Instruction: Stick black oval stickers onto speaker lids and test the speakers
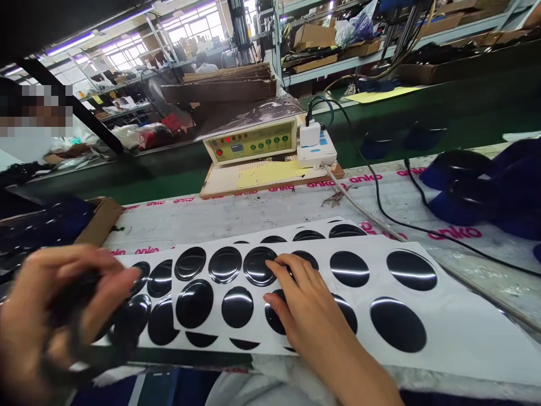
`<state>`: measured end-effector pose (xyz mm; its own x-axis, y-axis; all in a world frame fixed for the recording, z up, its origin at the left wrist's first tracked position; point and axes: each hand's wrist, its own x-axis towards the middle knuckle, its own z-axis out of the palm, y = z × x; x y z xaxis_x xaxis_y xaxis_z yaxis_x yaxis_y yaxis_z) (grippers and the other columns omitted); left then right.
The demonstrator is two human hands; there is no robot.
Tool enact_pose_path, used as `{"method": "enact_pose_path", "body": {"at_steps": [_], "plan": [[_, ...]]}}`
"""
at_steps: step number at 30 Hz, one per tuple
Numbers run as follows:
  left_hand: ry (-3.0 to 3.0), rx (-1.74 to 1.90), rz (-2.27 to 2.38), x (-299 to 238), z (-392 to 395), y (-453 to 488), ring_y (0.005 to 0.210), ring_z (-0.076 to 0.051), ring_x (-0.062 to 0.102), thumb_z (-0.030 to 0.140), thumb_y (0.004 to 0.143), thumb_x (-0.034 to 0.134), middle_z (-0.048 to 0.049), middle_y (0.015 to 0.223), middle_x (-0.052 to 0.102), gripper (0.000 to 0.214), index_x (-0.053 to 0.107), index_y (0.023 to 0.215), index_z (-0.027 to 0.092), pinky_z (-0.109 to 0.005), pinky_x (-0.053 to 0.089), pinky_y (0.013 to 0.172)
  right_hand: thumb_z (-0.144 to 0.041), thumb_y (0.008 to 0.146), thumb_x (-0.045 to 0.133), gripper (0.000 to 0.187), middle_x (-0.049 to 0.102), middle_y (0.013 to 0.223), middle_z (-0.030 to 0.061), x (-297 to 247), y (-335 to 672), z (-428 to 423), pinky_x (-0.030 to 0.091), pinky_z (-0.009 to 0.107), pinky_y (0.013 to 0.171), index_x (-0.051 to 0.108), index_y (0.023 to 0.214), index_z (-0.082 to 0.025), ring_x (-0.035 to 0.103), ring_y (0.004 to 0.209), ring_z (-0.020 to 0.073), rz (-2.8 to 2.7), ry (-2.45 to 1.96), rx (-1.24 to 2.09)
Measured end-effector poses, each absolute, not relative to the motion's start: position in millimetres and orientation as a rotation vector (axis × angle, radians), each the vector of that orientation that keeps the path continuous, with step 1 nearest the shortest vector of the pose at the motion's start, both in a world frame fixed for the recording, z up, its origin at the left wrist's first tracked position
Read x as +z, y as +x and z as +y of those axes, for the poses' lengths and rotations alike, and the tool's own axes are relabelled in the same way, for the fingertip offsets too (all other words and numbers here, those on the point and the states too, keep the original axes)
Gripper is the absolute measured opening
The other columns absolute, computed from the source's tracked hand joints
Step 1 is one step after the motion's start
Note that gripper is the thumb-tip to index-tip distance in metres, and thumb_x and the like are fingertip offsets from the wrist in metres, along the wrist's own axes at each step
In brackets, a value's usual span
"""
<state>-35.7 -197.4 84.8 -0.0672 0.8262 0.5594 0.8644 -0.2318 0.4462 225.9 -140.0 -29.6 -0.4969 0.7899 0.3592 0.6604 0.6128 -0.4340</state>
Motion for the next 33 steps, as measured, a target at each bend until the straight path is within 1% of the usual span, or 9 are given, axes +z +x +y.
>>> {"method": "enact_pose_path", "body": {"at_steps": [2, 4, 6, 9, 14, 19, 21, 25, 33], "plan": [[-2.440, -0.851, -1.825, 83.0, -176.4, -22.0, 0.059, -0.009, 0.057, 0.022, 0.086, 0.057, 0.0005, 0.092, 0.057, 0.029, 0.048, 0.113, 0.025, -0.022, 0.047, 0.054, -0.027, 0.093, 0.047, 0.039, 0.048, 0.129, 0.0109, -29.7, 230.6, -139.9, 0.051, 0.040, 0.092, 0.042, 0.132, -0.022, 0.051, 0.117, 0.0240, -2.309, -1.169, 0.363], [-2.787, -0.435, -1.647, 76.1, -149.1, -1.0, 0.066, -0.010, 0.061, 0.020, 0.092, 0.047, -0.0042, 0.120, 0.052, 0.026, 0.048, 0.117, 0.027, -0.026, 0.049, 0.061, -0.030, 0.093, 0.048, 0.047, 0.042, 0.137, 0.0098, -29.8, 236.6, -139.6, 0.049, 0.039, 0.097, 0.035, 0.137, -0.025, 0.046, 0.123, 0.0235, -2.298, -1.212, 0.400], [-2.985, -0.098, -1.410, 66.4, -121.5, 21.9, 0.077, -0.015, 0.064, 0.018, 0.093, 0.042, -0.0043, 0.125, 0.052, 0.023, 0.052, 0.113, 0.024, -0.028, 0.049, 0.065, -0.032, 0.092, 0.050, 0.054, 0.038, 0.140, 0.0087, -30.0, 242.7, -139.2, 0.048, 0.037, 0.099, 0.029, 0.141, -0.027, 0.044, 0.126, 0.0226, -2.268, -1.266, 0.430], [-3.082, 0.153, -1.133, 52.7, -88.9, 49.1, 0.088, -0.021, 0.064, 0.016, 0.090, 0.044, -0.0051, 0.117, 0.057, 0.030, 0.050, 0.119, 0.021, -0.030, 0.048, 0.065, -0.034, 0.091, 0.051, 0.058, 0.037, 0.141, 0.0079, -29.7, 249.4, -138.8, 0.047, 0.036, 0.100, 0.024, 0.142, -0.028, 0.045, 0.126, 0.0215, -2.220, -1.345, 0.466], [-3.125, 0.211, -0.991, 44.8, -62.3, 64.2, 0.073, -0.019, 0.063, 0.015, 0.086, 0.050, -0.0056, 0.106, 0.059, 0.026, 0.051, 0.111, 0.019, -0.030, 0.042, 0.056, -0.032, 0.089, 0.054, 0.060, 0.038, 0.141, 0.0084, -25.8, 251.1, -139.3, 0.043, 0.038, 0.105, 0.025, 0.140, -0.024, 0.043, 0.129, 0.0216, -2.197, -1.409, 0.545], [-3.153, 0.178, -0.956, 46.4, -62.2, 64.5, 0.074, -0.018, 0.062, 0.009, 0.081, 0.052, -0.0004, 0.092, 0.061, 0.015, 0.054, 0.090, 0.021, -0.028, 0.037, 0.053, -0.031, 0.088, 0.054, 0.059, 0.037, 0.143, 0.0082, -24.9, 250.3, -139.5, 0.041, 0.038, 0.107, 0.026, 0.140, -0.024, 0.041, 0.130, 0.0214, -2.179, -1.431, 0.616], [-3.124, 0.124, -1.014, 44.8, -67.3, 63.8, 0.076, -0.018, 0.062, 0.007, 0.081, 0.049, -0.0012, 0.094, 0.061, 0.018, 0.054, 0.092, 0.021, -0.029, 0.036, 0.052, -0.030, 0.088, 0.054, 0.060, 0.037, 0.143, 0.0071, -25.8, 250.3, -139.6, 0.041, 0.038, 0.106, 0.025, 0.140, -0.026, 0.041, 0.130, 0.0208, -2.178, -1.427, 0.621], [-3.085, 0.015, -1.093, 37.3, -75.4, 60.2, 0.084, -0.020, 0.061, 0.008, 0.086, 0.047, -0.0040, 0.098, 0.062, 0.024, 0.051, 0.107, 0.019, -0.029, 0.038, 0.056, -0.029, 0.088, 0.054, 0.061, 0.037, 0.143, 0.0062, -26.9, 250.9, -140.5, 0.042, 0.038, 0.106, 0.025, 0.141, -0.027, 0.041, 0.130, 0.0202, -2.181, -1.419, 0.644], [-3.166, -0.228, -1.077, 34.6, -87.6, 37.1, 0.086, -0.015, 0.058, 0.022, 0.093, 0.049, -0.0030, 0.097, 0.060, 0.007, 0.055, 0.089, 0.020, -0.024, 0.043, 0.069, -0.031, 0.089, 0.052, 0.058, 0.038, 0.144, 0.0055, -28.4, 251.1, -140.5, 0.042, 0.040, 0.106, 0.028, 0.142, -0.027, 0.040, 0.131, 0.0205, -2.189, -1.419, 0.650]]}}
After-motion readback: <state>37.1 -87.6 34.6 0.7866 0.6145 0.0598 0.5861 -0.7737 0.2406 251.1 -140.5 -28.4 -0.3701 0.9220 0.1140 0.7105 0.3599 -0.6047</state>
